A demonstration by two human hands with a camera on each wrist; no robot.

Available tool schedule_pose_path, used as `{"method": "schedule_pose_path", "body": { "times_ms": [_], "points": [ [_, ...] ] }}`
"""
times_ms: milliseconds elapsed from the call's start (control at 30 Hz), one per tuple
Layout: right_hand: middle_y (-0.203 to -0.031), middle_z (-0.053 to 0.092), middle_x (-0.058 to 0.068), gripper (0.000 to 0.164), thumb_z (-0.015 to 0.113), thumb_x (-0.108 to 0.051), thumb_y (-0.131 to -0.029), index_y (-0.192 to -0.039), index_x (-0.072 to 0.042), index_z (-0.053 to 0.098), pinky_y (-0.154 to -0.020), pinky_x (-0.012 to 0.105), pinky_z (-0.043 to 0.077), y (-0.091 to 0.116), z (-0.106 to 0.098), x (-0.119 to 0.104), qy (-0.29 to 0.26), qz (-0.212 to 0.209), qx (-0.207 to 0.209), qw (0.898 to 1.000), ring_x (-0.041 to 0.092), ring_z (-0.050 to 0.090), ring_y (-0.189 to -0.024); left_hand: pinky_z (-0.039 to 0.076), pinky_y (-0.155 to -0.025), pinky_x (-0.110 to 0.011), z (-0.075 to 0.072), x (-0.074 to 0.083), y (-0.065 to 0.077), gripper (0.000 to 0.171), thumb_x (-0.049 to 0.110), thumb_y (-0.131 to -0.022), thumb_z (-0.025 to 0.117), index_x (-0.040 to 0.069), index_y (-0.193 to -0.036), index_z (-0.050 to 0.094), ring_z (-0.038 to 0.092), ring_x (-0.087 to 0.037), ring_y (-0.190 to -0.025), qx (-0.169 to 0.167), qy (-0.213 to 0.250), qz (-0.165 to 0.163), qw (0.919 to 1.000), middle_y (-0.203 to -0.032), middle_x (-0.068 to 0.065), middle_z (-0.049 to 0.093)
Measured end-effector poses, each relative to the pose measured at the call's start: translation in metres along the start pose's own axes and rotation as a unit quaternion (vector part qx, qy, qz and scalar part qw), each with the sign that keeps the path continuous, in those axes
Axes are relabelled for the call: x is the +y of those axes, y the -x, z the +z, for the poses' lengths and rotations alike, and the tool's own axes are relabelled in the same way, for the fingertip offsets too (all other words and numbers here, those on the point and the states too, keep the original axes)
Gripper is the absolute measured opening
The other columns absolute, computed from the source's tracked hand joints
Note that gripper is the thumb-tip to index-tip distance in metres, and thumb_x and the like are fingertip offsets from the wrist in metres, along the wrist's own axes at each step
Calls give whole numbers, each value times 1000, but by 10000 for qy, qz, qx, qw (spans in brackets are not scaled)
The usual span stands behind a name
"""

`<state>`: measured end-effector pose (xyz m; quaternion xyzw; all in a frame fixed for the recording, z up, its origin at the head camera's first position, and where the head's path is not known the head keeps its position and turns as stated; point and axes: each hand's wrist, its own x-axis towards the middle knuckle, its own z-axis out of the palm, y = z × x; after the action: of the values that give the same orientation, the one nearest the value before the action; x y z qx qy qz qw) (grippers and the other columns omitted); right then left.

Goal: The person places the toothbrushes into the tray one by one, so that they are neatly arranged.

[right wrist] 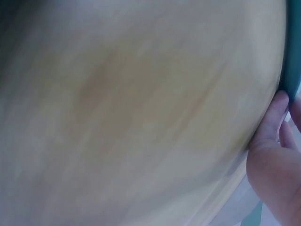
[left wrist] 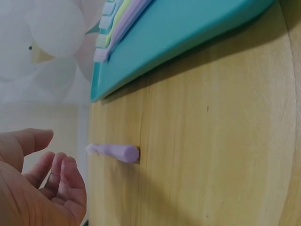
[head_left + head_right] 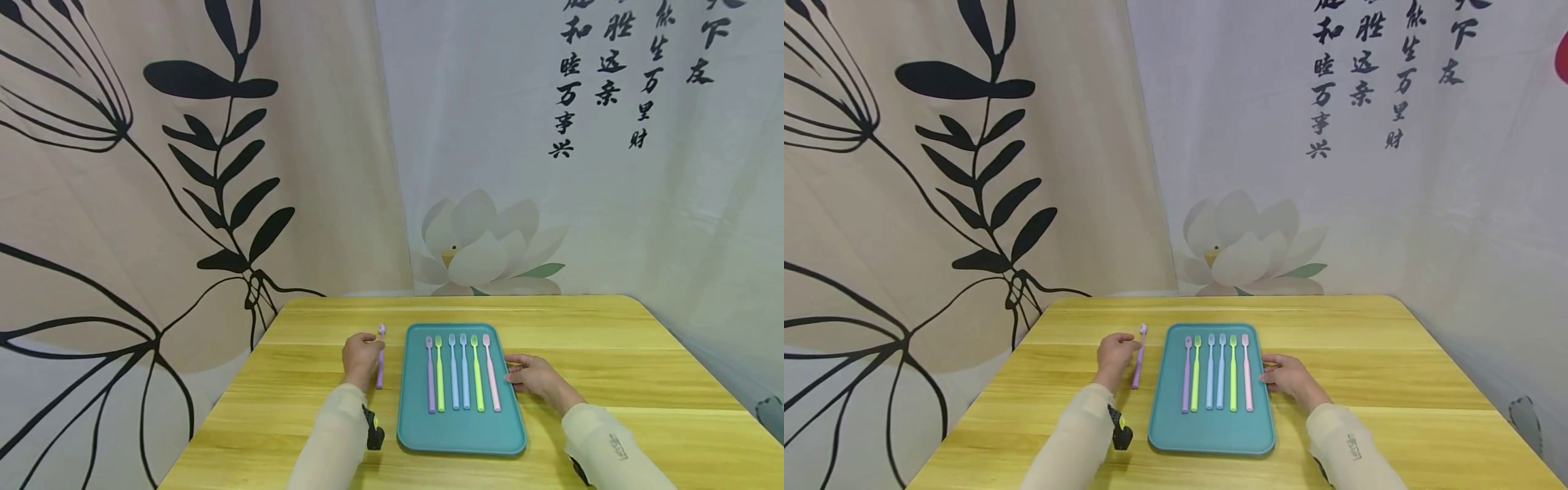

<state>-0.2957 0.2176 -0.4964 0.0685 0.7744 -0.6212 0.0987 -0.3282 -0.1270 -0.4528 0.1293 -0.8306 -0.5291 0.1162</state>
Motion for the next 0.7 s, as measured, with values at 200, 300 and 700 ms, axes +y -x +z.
{"method": "schedule_pose_path", "body": {
  "times_ms": [200, 300, 700],
  "points": [
    [-111, 55, 21, 52, 62, 8, -92, -141, 11, 44, -80, 35, 56, -1, 0, 1, -21, -19, 5, 10000, 21, 62, -89, 47, -94, -51, -1, -7, -3, 31, 10, -86, 73, -5, -113, 70, 59, -40, -111, -52, -33, -98, 9999, -113, -22, 67],
    [-112, 55, 21, 52, 62, 8, -92, -141, 11, 44, -80, 35, 56, -1, 0, 1, -22, -21, 9, 10000, 21, 62, -90, 49, -92, -50, -1, -10, -3, 31, 11, -87, 72, -4, -113, 70, 59, -39, -109, -92, -95, -180, 9998, -114, -21, 67],
    [-113, 54, 22, 51, 62, 7, -92, -141, 10, 45, -80, 35, 56, -1, 0, 1, 78, -21, 30, 10000, 21, 61, -92, 51, -88, -47, 1, -19, -4, 30, 10, -85, 74, -6, -110, 70, 61, -39, -103, -63, -165, -203, 9996, -108, -22, 68]
  ]
}}
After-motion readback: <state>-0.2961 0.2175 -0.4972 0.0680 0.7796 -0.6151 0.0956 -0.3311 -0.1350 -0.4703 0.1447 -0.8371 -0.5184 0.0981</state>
